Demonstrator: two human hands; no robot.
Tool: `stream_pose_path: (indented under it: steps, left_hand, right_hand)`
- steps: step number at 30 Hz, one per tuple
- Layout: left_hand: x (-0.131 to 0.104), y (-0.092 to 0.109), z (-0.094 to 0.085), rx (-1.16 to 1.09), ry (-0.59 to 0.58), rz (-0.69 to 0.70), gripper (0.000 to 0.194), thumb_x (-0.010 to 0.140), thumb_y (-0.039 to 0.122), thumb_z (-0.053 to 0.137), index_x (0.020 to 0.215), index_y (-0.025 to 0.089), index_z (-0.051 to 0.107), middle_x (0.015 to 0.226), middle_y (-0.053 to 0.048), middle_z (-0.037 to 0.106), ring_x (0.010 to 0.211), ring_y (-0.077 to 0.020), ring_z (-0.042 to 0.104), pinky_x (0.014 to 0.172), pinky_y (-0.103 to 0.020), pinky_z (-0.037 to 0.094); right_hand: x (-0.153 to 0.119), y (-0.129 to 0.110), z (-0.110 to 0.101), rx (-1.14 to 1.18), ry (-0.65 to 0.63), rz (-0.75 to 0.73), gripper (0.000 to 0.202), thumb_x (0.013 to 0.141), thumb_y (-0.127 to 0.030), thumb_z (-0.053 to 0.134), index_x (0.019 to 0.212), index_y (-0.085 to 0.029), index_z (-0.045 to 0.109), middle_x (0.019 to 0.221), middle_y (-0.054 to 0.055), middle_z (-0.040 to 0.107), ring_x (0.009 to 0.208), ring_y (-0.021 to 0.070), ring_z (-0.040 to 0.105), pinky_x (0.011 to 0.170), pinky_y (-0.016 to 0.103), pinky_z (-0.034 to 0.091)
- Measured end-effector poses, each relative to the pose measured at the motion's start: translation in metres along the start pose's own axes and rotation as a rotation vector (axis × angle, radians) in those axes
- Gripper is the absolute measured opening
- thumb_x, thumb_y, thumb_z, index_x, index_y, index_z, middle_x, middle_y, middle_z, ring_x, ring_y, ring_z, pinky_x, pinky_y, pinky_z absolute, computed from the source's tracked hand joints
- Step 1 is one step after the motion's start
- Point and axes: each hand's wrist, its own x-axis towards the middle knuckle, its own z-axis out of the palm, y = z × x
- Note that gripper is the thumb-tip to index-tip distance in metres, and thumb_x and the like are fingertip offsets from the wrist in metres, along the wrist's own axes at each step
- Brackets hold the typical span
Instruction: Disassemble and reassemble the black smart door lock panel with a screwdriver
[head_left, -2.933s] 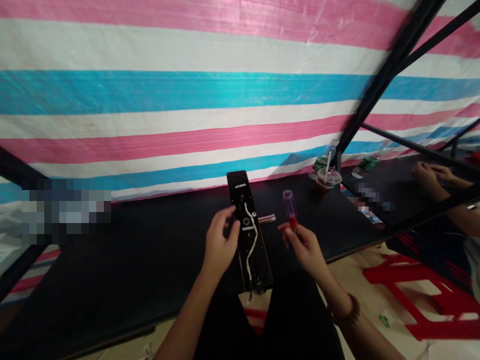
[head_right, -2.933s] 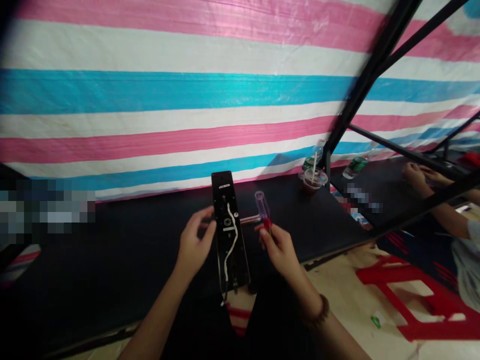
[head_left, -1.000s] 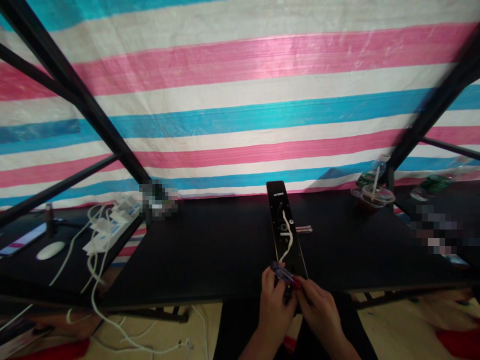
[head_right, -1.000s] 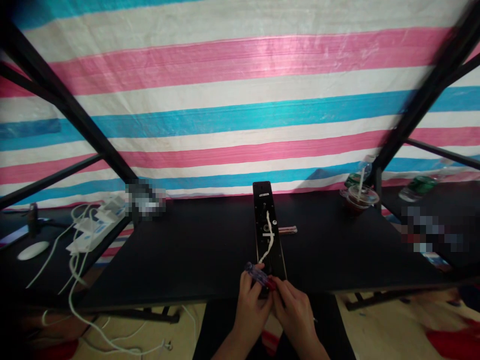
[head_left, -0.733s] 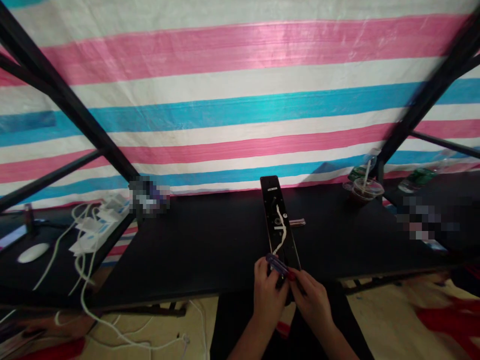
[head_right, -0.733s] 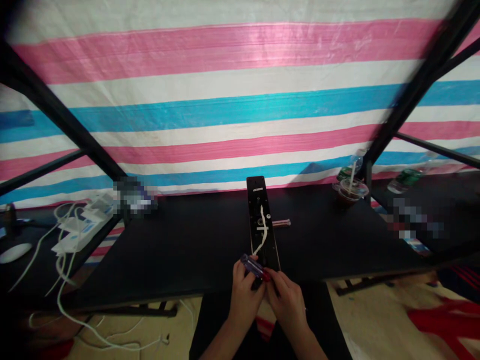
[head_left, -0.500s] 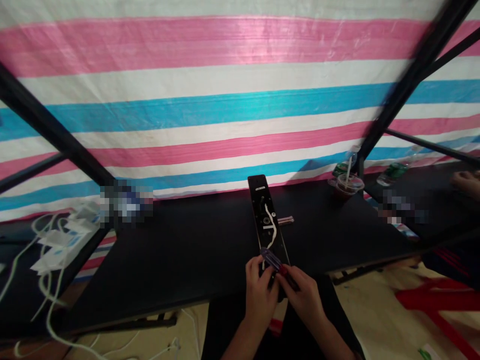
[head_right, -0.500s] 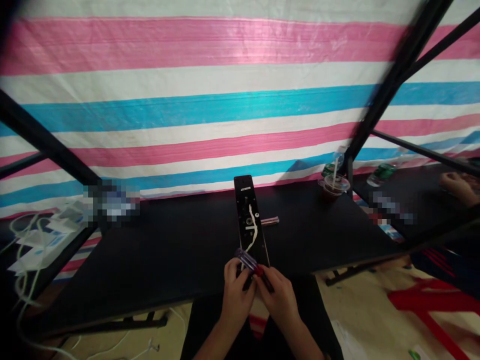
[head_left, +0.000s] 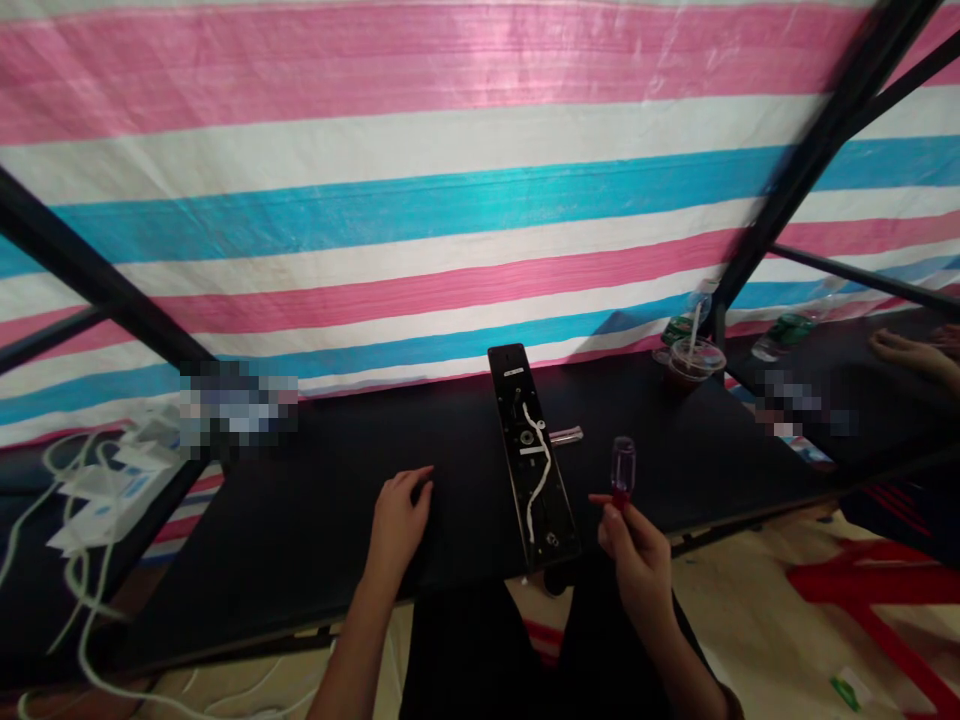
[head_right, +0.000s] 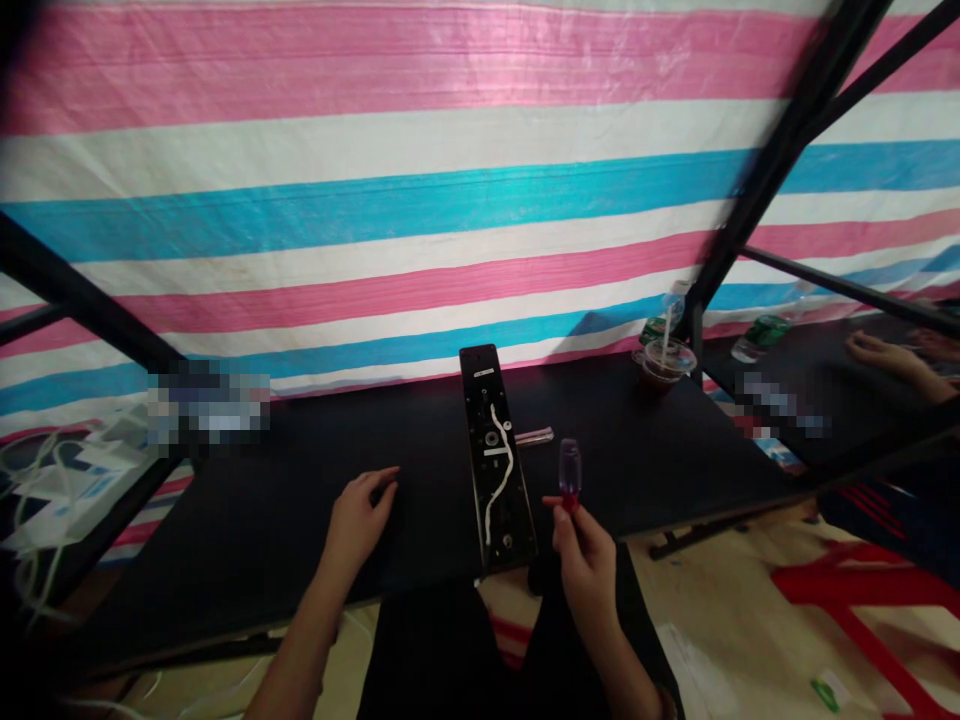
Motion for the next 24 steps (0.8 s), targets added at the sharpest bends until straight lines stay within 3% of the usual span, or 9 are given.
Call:
stream_pose_path:
  steps: [3, 8, 12, 15, 18, 21, 24]
  left_hand:
    - [0.02, -0.008, 0.003, 0.032, -0.071, 0.033, 0.023, 0.082, 0.03, 0.061, 0.098, 0.021, 0.076, 0.102, -0.009, 0.074, 0.099, -0.0295, 0.064, 0.096, -0.043, 0.047]
    - [0.023, -0.006, 0.006, 0.046, -0.079, 0.041, 0.016, 0.081, 0.032, 0.063, 0.078, 0.022, 0.075, 0.09, -0.009, 0.073, 0.091, -0.0301, 0.064, 0.091, -0.044, 0.047]
    - [0.016, 0.009, 0.003, -0.102, -0.059, -0.034, 0.016, 0.079, 0.035, 0.066, 0.077, 0.022, 0.075, 0.084, -0.006, 0.075, 0.085, -0.0272, 0.066, 0.085, -0.04, 0.05]
    - [0.002, 0.04, 0.007, -0.574, 0.009, -0.267, 0.02, 0.069, 0.036, 0.079, 0.078, 0.019, 0.075, 0.079, -0.004, 0.075, 0.078, -0.0223, 0.068, 0.076, -0.033, 0.053]
    - [-0.017, 0.082, 0.014, -1.172, 0.087, -0.497, 0.028, 0.057, 0.025, 0.089, 0.076, 0.015, 0.073, 0.075, -0.004, 0.075, 0.072, -0.016, 0.069, 0.068, -0.024, 0.056]
    - [-0.03, 0.125, 0.019, -1.511, 0.092, -0.681, 0.019, 0.064, 0.006, 0.084, 0.075, 0.013, 0.071, 0.075, -0.003, 0.074, 0.068, -0.0113, 0.071, 0.065, -0.018, 0.059]
    - [-0.033, 0.156, 0.019, -1.645, 0.116, -0.834, 0.021, 0.079, -0.005, 0.068, 0.089, 0.013, 0.072, 0.08, -0.004, 0.075, 0.065, -0.0088, 0.071, 0.062, -0.014, 0.059]
  right_hand:
    - [0.014, -0.001, -0.002, 0.15, 0.076, 0.062, 0.037, 0.096, -0.047, 0.059, 0.105, -0.014, 0.072, 0.057, -0.006, 0.042, 0.049, 0.009, 0.039, 0.046, 0.022, 0.031]
    - [0.028, -0.001, -0.02, 0.005, 0.138, -0.051, 0.037, 0.093, -0.049, 0.062, 0.096, -0.014, 0.074, 0.074, 0.004, 0.062, 0.067, 0.0148, 0.055, 0.06, 0.027, 0.045]
    - [0.032, -0.01, -0.037, -0.05, 0.133, -0.077, 0.033, 0.09, -0.047, 0.067, 0.085, -0.015, 0.072, 0.075, 0.004, 0.063, 0.054, 0.0104, 0.048, 0.047, 0.024, 0.038]
    - [0.03, -0.033, -0.038, 0.107, 0.077, -0.119, 0.031, 0.096, -0.043, 0.06, 0.086, -0.015, 0.069, 0.067, 0.001, 0.058, 0.044, 0.0083, 0.045, 0.04, 0.022, 0.034]
    - [0.021, -0.058, -0.027, 0.222, 0.005, -0.218, 0.029, 0.1, -0.041, 0.053, 0.094, -0.017, 0.069, 0.07, 0.003, 0.062, 0.052, 0.0137, 0.059, 0.047, 0.026, 0.047]
    - [0.008, -0.074, -0.01, 0.233, -0.159, -0.303, 0.024, 0.1, -0.037, 0.053, 0.106, -0.021, 0.071, 0.078, 0.006, 0.069, 0.064, 0.0181, 0.068, 0.057, 0.03, 0.056]
    - [-0.002, -0.082, 0.005, 0.156, -0.265, -0.393, 0.021, 0.1, -0.029, 0.055, 0.11, -0.024, 0.072, 0.083, 0.007, 0.072, 0.069, 0.0183, 0.07, 0.06, 0.031, 0.059]
